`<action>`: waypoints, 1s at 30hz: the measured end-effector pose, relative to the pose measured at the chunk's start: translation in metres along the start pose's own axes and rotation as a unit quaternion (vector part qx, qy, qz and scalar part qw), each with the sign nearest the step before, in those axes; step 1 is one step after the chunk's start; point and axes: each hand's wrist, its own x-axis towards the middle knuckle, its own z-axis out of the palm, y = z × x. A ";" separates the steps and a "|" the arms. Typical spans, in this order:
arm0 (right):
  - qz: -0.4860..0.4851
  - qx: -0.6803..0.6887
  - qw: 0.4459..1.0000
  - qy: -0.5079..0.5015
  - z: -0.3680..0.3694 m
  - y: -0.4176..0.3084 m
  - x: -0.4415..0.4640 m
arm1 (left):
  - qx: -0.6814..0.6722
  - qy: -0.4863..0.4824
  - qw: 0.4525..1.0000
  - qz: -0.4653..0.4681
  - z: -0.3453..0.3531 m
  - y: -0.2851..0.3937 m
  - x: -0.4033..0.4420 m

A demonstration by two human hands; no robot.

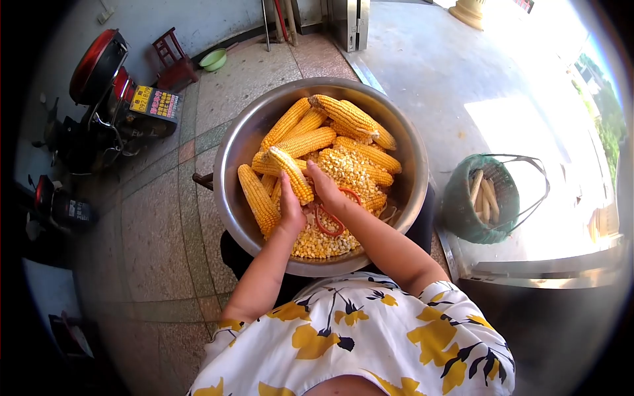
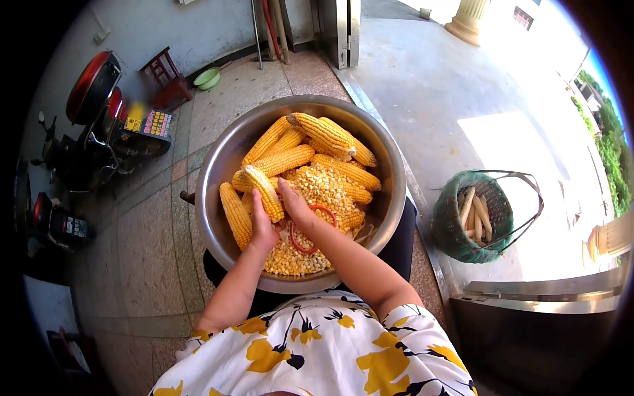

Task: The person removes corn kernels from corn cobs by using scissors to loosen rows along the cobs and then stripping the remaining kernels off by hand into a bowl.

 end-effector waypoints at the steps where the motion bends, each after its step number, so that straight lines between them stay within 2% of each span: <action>1: -0.036 0.002 0.999 0.027 0.009 0.002 -0.003 | 0.011 0.020 0.999 0.027 0.000 -0.009 0.006; 2: -0.036 0.002 0.999 0.028 0.007 0.011 0.002 | 0.011 0.020 0.999 0.027 -0.004 -0.021 0.017; 4: -0.200 -0.227 0.950 0.082 -0.001 0.027 0.013 | 0.064 0.071 0.974 0.203 -0.011 -0.039 0.032; 5: -0.241 -0.242 0.935 0.091 -0.003 0.029 0.014 | 0.033 0.080 0.976 0.202 -0.011 -0.043 0.034; 6: -0.240 -0.242 0.936 0.091 -0.003 0.026 0.013 | 0.033 0.081 0.976 0.201 -0.010 -0.037 0.026; 8: -0.237 -0.261 0.929 0.112 -0.008 0.012 0.009 | -0.092 -0.056 0.994 0.024 -0.009 -0.018 0.009; 10: -0.214 -0.262 0.937 0.084 -0.002 -0.001 -0.003 | -0.082 -0.059 0.994 0.036 -0.004 -0.014 0.008; 12: -0.096 -0.118 0.987 0.055 -0.002 0.002 -0.002 | -0.061 -0.020 0.998 0.006 -0.003 -0.009 0.008; 13: -0.053 -0.054 0.997 0.000 -0.004 0.004 0.002 | -0.068 -0.015 0.997 -0.017 -0.005 -0.008 0.010; 14: -0.049 -0.055 0.997 -0.002 -0.005 0.008 0.002 | -0.070 -0.011 0.997 -0.017 -0.006 -0.010 0.010; 16: -0.051 -0.209 0.976 0.016 0.005 0.000 -0.011 | -0.065 0.052 0.996 0.011 -0.002 -0.013 0.011; 17: -0.199 -0.282 0.934 0.090 0.005 0.018 -0.001 | -0.095 0.071 0.992 0.053 0.003 -0.016 0.009; 18: -0.199 -0.281 0.934 0.092 0.003 0.022 0.004 | -0.093 0.070 0.992 0.052 0.004 -0.014 0.007; 20: -0.257 -0.330 0.900 0.125 -0.002 0.029 0.013 | -0.109 0.057 0.992 0.014 0.006 -0.009 0.001; 21: -0.229 -0.339 0.903 0.132 0.002 0.015 0.001 | -0.109 0.031 0.993 0.029 0.007 -0.008 -0.001; 24: -0.208 -0.310 0.922 0.105 -0.008 0.015 0.008 | -0.079 0.018 0.996 0.039 0.005 -0.014 0.003; 25: -0.151 -0.225 0.958 0.094 -0.008 0.016 0.010 | -0.062 0.009 0.997 0.033 0.003 -0.015 0.006; 26: -0.151 -0.227 0.958 0.092 -0.009 0.018 0.012 | -0.065 0.010 0.997 0.035 -0.003 -0.019 0.014; 28: -0.140 -0.099 0.985 0.001 0.001 0.013 0.005 | -0.044 0.003 0.994 0.099 -0.014 -0.028 0.027; 30: -0.172 -0.127 0.977 0.018 0.009 0.014 -0.005 | -0.049 0.036 0.991 0.121 -0.008 -0.033 0.024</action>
